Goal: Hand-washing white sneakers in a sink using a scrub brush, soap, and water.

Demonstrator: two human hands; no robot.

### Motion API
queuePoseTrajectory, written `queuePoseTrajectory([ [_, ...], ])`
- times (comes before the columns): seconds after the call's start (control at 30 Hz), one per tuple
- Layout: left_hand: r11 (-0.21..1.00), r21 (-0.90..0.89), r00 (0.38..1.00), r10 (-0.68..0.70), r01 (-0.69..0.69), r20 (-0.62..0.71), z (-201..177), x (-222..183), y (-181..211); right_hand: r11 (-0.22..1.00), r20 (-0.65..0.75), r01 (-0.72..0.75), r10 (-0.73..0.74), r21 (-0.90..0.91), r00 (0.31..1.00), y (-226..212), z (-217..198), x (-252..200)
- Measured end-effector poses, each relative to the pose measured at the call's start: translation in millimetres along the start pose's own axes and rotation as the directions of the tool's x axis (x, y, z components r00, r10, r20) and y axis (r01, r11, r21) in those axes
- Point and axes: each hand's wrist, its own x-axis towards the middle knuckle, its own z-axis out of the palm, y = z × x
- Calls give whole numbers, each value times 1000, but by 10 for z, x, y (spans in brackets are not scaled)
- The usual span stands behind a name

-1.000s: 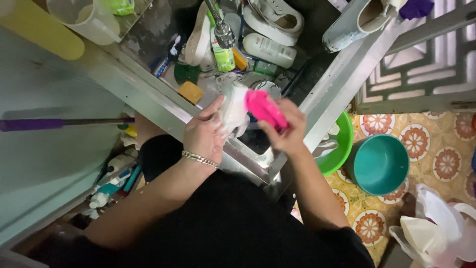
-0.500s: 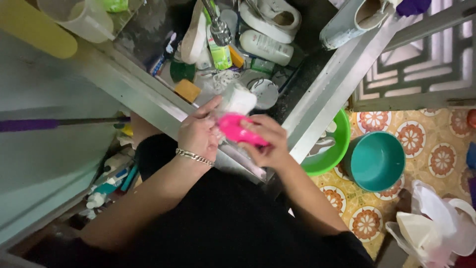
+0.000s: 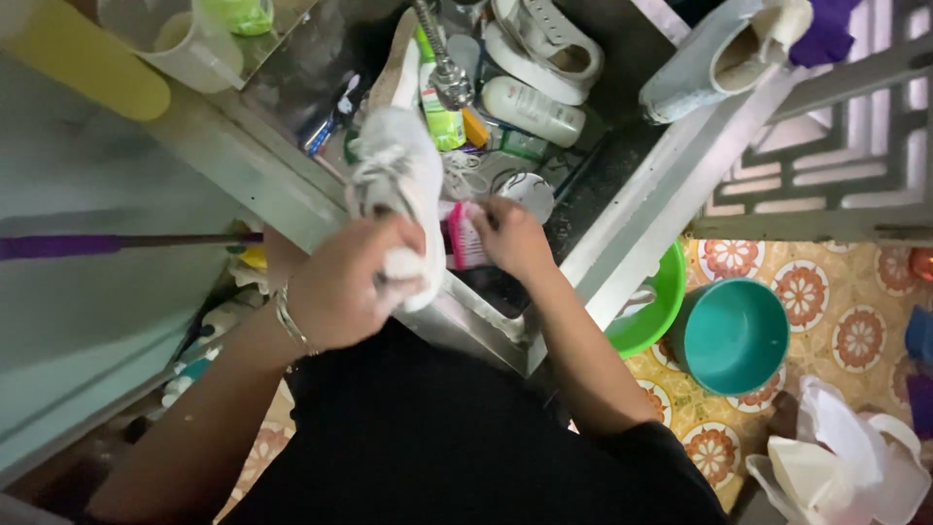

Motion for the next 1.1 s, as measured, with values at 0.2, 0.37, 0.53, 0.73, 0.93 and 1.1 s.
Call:
queuePoseTrajectory([
  [0.2,881,333,915,221,-336,338,35,-561,-571,309,147,-126,-46,943,988,-442,23,268],
  [0.37,655,676,927,112,-340,358,-94,-756,-589,54,4,7,-184,999,983,-266,124,275],
  [0.53,679,731,998,-34,67,-61,-61,-567,-449,154,-467,528,-307,835,829,-487,5,-5],
  [0.73,875,347,914,-219,339,-341,-113,-226,-5,191,-579,647,-311,738,753,-443,109,-253],
  [0.93,865,-48,818,-489,500,-303,68,-279,242,289,-594,656,-280,697,754,-555,91,-313],
  [1.1,400,-786,711,-699,471,71,52,-190,326,314,-533,557,-167,769,829,-473,247,-167],
])
